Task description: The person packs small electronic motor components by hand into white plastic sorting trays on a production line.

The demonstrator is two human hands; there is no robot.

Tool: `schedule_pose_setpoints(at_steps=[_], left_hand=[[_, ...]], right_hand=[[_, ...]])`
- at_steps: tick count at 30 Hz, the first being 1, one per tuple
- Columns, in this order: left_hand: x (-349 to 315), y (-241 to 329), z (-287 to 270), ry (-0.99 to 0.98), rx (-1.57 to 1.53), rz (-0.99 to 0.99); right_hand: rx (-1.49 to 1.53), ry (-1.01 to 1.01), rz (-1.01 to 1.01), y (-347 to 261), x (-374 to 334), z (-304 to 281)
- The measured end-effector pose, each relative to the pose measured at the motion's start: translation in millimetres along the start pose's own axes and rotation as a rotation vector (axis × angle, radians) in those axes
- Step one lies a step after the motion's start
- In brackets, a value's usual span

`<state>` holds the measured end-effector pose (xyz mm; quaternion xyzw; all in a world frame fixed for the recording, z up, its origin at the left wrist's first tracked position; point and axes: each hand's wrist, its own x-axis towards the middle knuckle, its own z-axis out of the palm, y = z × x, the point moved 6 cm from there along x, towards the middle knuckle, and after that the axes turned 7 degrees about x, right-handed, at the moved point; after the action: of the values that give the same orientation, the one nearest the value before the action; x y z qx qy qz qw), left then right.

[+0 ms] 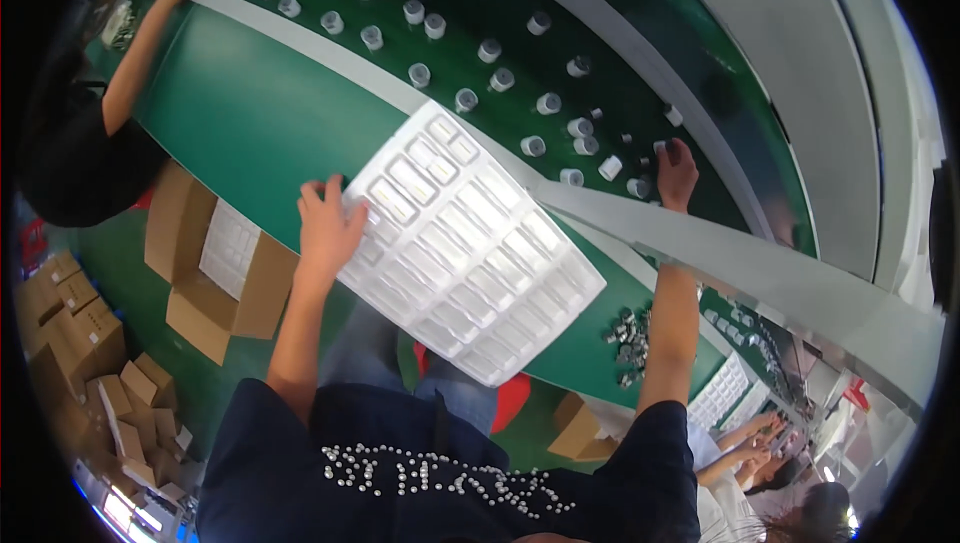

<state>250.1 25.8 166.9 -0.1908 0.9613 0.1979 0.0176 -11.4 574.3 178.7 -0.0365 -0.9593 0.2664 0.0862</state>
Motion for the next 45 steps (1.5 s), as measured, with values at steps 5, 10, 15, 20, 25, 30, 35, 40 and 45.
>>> schedule_pose_setpoints(at_steps=[5, 10, 15, 20, 25, 30, 35, 40, 45], left_hand=[[-24.1, -13.1, 23.2, -0.248, -0.242, -0.108], [-25.5, -11.8, 22.1, -0.313, -0.33, -0.107], [-31.6, -4.7, 23.9, -0.361, -0.496, -0.114], [-46.0, -4.6, -8.3, -0.14, -0.335, 0.052], [-60.9, 7.3, 18.9, -0.267, -0.302, 0.366], [-61.0, 8.4, 23.5, -0.213, -0.33, 0.396], [-68.1, 13.5, 29.9, -0.189, -0.217, 0.36], [-64.0, 27.2, 27.6, -0.224, -0.13, 0.346], [-54.9, 8.4, 38.8, -0.286, -0.176, 0.28]], right_hand=[[-0.022, -0.075, 0.014, -17.1, 2.0, 11.6], [0.563, 0.447, 0.169, -66.1, -118.6, -34.6], [0.668, 0.268, 0.164, -228.8, -306.3, 13.2], [0.598, -0.137, -0.107, -371.0, -248.7, 104.9], [0.434, -0.299, -0.347, -439.7, -29.5, 228.0], [-0.003, -0.693, -1.023, -433.2, 71.7, 333.9], [-0.002, -1.015, -1.026, -427.8, 68.7, 367.7], [-0.098, -0.836, -0.844, -414.6, 89.9, 349.1], [0.758, -0.353, -0.338, -402.9, 61.9, 293.9]])
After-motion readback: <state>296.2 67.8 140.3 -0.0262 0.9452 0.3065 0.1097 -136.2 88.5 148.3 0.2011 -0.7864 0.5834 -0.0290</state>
